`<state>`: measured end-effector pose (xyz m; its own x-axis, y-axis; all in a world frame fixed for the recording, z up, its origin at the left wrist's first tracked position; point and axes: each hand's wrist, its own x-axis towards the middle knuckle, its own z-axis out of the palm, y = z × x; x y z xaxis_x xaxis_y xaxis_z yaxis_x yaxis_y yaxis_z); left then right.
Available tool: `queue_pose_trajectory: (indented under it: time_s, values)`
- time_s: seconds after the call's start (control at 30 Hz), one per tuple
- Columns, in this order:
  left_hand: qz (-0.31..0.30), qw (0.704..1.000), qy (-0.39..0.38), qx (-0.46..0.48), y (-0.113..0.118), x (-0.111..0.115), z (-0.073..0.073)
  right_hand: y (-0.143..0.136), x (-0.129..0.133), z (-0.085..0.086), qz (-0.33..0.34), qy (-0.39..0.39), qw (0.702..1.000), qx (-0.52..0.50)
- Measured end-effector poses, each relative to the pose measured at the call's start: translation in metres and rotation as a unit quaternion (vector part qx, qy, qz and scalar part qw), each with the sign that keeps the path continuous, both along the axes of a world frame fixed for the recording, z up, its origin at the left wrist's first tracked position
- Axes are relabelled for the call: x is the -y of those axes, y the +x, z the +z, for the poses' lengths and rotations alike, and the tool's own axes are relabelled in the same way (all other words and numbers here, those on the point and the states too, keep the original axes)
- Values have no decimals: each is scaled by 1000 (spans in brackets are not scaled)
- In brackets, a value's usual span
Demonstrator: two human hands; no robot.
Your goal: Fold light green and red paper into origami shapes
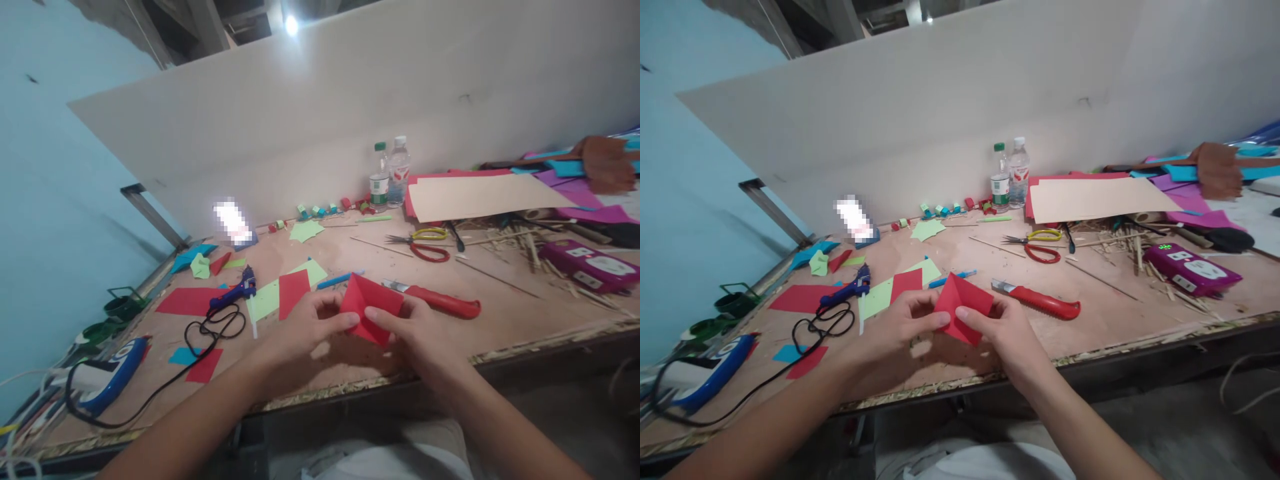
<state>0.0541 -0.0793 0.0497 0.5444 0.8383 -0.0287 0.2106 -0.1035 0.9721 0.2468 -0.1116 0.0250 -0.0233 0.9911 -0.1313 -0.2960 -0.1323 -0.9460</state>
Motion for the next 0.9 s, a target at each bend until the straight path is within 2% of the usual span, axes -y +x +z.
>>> queue_pose_trajectory:
  time_s: [0.07,0.13,0.2,0.33,0.43,0.5,0.6,0.67,0.8,0.9]
  values:
    - [-24,998,36,-45,2,-7,0,5,-1,3,-11,4,999,42]
    - [-45,990,78,-110,1,-27,3,12,-2,6,-37,12,994,103]
    - [-35,975,128,-179,-3,-64,8,18,-4,10,-56,14,987,147]
    - [97,921,226,-304,-13,-162,12,23,-6,11,-70,50,964,252]
    - [153,882,250,-370,-18,-219,3,22,-6,6,-85,141,922,351]
    - [151,870,249,-399,-19,-239,-7,21,-5,2,-88,184,902,380]
    - [149,864,240,-417,-20,-249,-18,21,-7,-2,-76,191,906,370]
    - [159,868,231,-410,-19,-249,-20,20,-7,-5,-71,184,911,363]
    - [199,891,212,-348,-18,-237,-7,20,-6,-7,-73,200,907,363]
    - [234,916,198,-256,-17,-213,7,21,-5,-1,-102,195,918,329]
